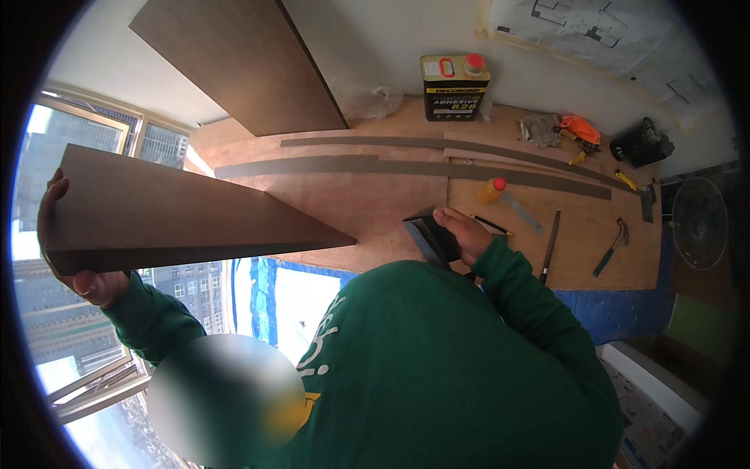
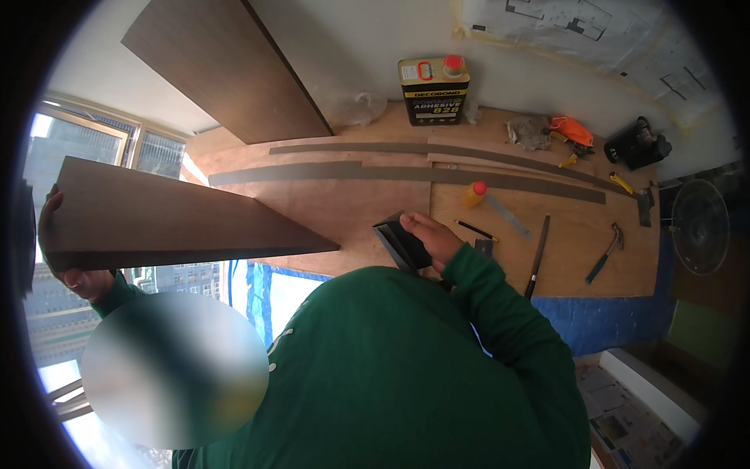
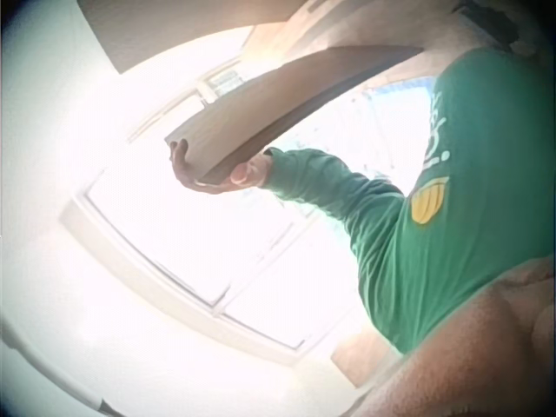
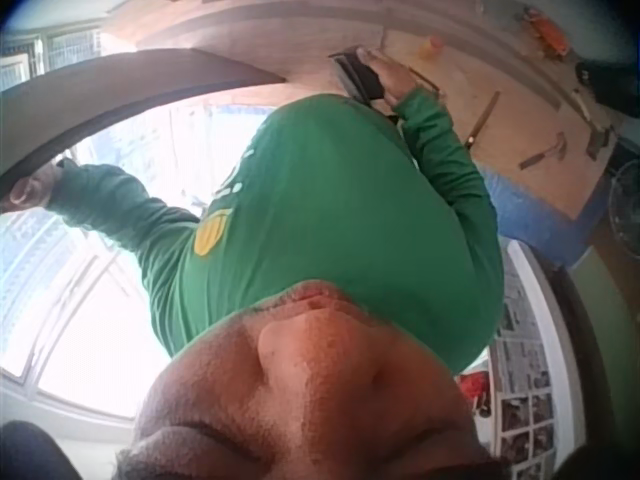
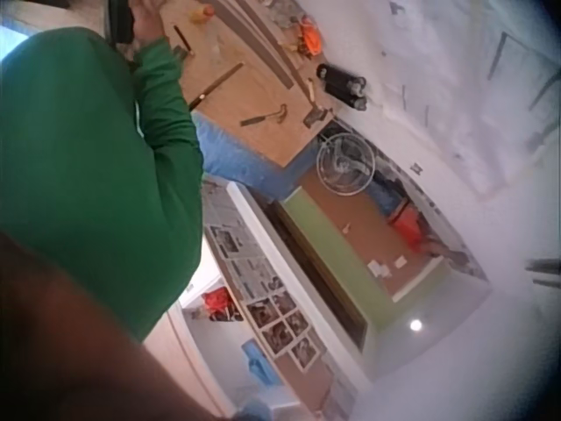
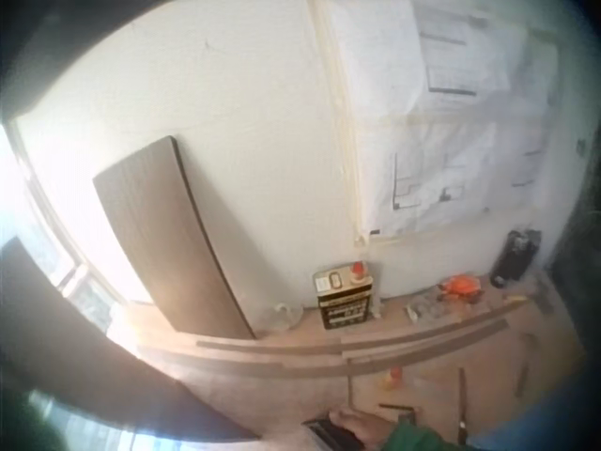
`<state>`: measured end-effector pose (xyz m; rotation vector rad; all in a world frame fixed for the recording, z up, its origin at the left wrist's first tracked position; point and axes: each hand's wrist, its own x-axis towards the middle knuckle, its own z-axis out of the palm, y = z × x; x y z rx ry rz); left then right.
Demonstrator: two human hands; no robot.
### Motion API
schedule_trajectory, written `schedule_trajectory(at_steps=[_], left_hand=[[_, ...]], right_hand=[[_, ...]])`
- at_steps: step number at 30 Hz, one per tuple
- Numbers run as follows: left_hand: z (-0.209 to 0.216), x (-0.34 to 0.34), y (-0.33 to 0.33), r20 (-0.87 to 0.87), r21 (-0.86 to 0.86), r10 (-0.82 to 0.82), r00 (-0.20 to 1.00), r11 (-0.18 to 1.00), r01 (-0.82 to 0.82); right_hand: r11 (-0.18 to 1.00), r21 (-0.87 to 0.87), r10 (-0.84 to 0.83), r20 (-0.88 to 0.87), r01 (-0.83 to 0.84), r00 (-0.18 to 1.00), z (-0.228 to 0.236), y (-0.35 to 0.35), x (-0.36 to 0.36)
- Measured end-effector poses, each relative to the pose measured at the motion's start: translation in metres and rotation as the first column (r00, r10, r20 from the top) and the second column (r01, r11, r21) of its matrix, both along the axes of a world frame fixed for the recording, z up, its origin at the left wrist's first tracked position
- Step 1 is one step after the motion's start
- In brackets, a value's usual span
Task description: The person aligns and fits a curved wooden edge trim onto a white panel, applies glue to the trim, and sands the edge with sandpaper. The person then positions the panel on a workbench while another worker assembles a cabinet in the background.
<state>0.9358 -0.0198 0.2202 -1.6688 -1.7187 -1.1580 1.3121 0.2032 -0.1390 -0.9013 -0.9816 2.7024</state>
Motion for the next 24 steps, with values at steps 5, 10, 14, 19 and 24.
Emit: schedule_trajectory(at_steps=[5,10,14,19,24], left_hand=[[0.001,-0.006,-0.004,-0.020,-0.013,-0.025,0.999,1.000,0.025],[0.002,-0.013,-0.008,-0.053,-0.032,-0.025,0.998,0.999,0.023],[0.003,-0.011,-0.006,-0.049,-0.036,-0.028,0.998,0.999,0.026],[0.002,-0.002,-0.002,-0.038,0.020,0.025,0.999,1.000,-0.024],[0.006,-0.005,-0.004,-0.145,0.047,0.030,0.989,0.999,-0.023]], right_hand=[[0.989,0.052,0.144,-0.048,-0.141,0.988,0.003,-0.006,0.006],[0.984,-0.004,0.177,-0.026,-0.177,0.984,0.006,-0.004,0.007],[0.938,0.237,0.272,-0.049,-0.254,0.961,-0.001,-0.001,0.007],[0.848,0.359,0.420,-0.007,-0.390,0.907,-0.012,0.009,0.001],[0.809,0.426,0.451,-0.008,-0.405,0.892,-0.004,0.016,-0.014]])
